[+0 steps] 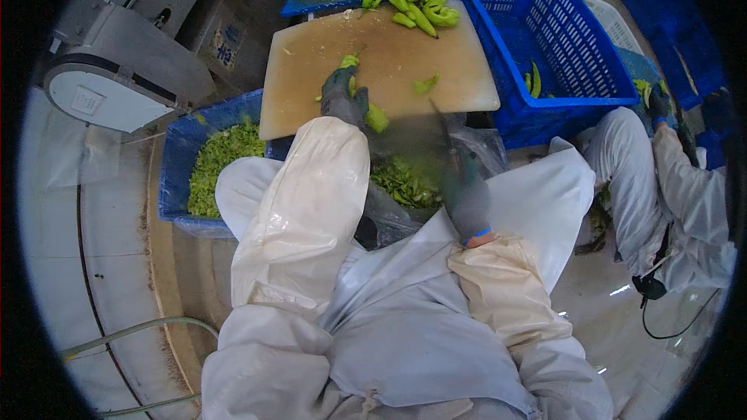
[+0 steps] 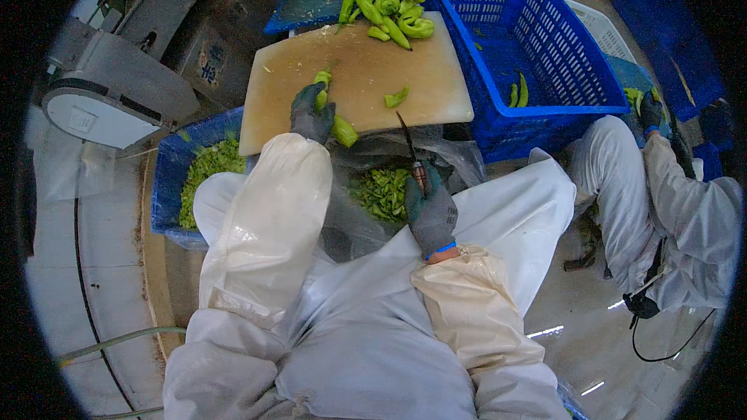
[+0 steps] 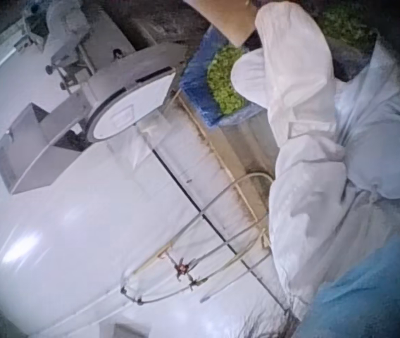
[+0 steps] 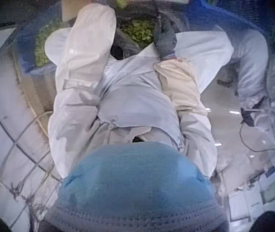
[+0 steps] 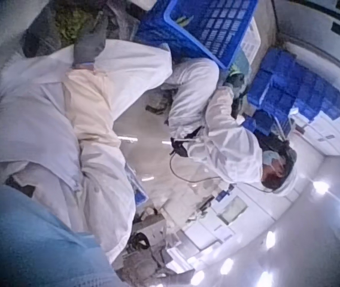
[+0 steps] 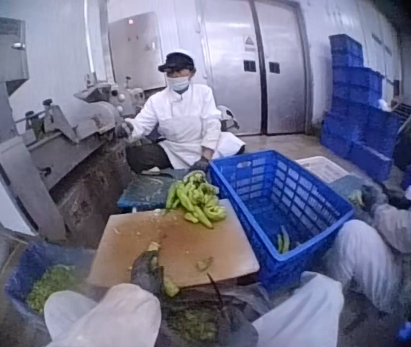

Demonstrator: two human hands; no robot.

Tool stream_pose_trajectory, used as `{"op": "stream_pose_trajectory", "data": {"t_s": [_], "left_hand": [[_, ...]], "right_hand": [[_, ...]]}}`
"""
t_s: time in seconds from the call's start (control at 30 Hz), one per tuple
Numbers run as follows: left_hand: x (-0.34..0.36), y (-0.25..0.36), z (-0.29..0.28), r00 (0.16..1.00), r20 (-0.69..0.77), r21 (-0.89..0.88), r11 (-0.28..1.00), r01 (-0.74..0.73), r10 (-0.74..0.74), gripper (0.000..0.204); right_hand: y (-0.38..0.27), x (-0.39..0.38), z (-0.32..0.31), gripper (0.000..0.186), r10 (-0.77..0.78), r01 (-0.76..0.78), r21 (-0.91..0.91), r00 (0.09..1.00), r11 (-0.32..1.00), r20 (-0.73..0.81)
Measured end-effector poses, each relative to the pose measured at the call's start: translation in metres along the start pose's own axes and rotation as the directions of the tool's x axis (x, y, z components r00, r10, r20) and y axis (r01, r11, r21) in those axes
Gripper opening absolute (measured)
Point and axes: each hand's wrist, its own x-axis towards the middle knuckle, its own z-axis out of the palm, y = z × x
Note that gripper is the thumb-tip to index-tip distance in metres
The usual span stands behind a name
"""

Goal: The person cuts the ends off peppers on a cutting board, slices them into pieces, and sweeps the chopped pieces into a plastic bag before retrieving more peppers from a blue crate.

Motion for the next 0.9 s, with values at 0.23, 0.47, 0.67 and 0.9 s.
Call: {"op": "stream_pose_trajectory", "data": {"t_s": [0.23, 0.47, 0.67, 0.9], "left_hand": [[0.012, -0.031, 0.012, 0.958, -0.129, 0.214, 0.936, 0.279, -0.256, 0.056], [0.008, -0.01, 0.014, 0.981, 0.118, -0.124, 0.983, -0.137, 0.152, 0.058], [0.01, -0.025, 0.0, 0.983, 0.157, 0.066, 0.992, -0.109, 0.098, 0.048], [0.011, -0.01, 0.017, 0.99, 0.139, 0.062, 0.998, -0.032, 0.023, 0.048]], "right_hand": [[-0.01, 0.004, 0.004, 0.039, -0.076, 0.071, 0.075, 0.995, 0.995, 0.067], [-0.022, 0.03, 0.005, 0.037, 0.072, -0.084, 0.093, 0.99, 0.992, 0.12], [-0.061, 0.055, 0.033, 0.039, 0.157, -0.182, 0.135, 0.972, 0.974, 0.176], [-0.029, 0.073, 0.083, 0.042, 0.019, -0.028, 0.117, 0.997, 0.993, 0.081]]}}
